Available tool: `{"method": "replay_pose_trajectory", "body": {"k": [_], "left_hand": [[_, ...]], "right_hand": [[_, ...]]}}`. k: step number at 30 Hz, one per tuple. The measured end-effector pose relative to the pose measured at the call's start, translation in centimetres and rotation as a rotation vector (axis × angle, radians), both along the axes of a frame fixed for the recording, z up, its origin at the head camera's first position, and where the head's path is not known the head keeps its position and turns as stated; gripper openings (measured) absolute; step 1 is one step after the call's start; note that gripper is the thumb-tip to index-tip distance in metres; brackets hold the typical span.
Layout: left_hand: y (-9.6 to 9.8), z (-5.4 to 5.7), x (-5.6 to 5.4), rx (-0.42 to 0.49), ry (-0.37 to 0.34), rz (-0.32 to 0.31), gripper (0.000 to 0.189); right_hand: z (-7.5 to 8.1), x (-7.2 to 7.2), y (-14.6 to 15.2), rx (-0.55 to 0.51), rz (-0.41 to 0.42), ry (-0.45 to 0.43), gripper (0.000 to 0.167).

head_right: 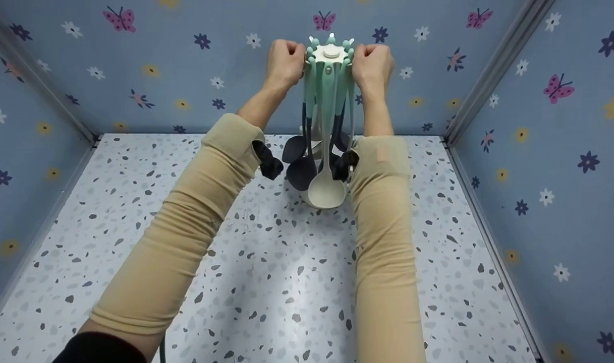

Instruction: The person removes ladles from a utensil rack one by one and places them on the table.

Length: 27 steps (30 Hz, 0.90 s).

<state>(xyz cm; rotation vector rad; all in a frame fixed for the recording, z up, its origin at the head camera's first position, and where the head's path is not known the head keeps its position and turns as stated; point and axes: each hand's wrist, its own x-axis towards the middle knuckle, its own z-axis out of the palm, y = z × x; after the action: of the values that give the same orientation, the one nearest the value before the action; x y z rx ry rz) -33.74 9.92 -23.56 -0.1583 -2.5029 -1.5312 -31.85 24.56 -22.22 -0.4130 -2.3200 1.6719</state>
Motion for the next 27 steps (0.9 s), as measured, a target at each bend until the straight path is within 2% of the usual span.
{"method": "replay_pose_trajectory", "body": {"k": [5,16,27], "left_hand": [[-0.4,-0.3,0.2,0.015,0.028,0.023,0.038],[-1.5,-1.2,0.9,0.073,0.171,0.051,0.037],[-4.1,-1.8,1.6,0.155,0.224,0.059,0.037]], "right_hand": [[0.0,0.0,-0.4,0.014,-0.002,0.007,0.036],[-0.1,0.5,-1.7,0.09,0.021,0.037,0.037],[-0.2,0.7,-3.9,0.108,0.081,0.055,0.037]]}}
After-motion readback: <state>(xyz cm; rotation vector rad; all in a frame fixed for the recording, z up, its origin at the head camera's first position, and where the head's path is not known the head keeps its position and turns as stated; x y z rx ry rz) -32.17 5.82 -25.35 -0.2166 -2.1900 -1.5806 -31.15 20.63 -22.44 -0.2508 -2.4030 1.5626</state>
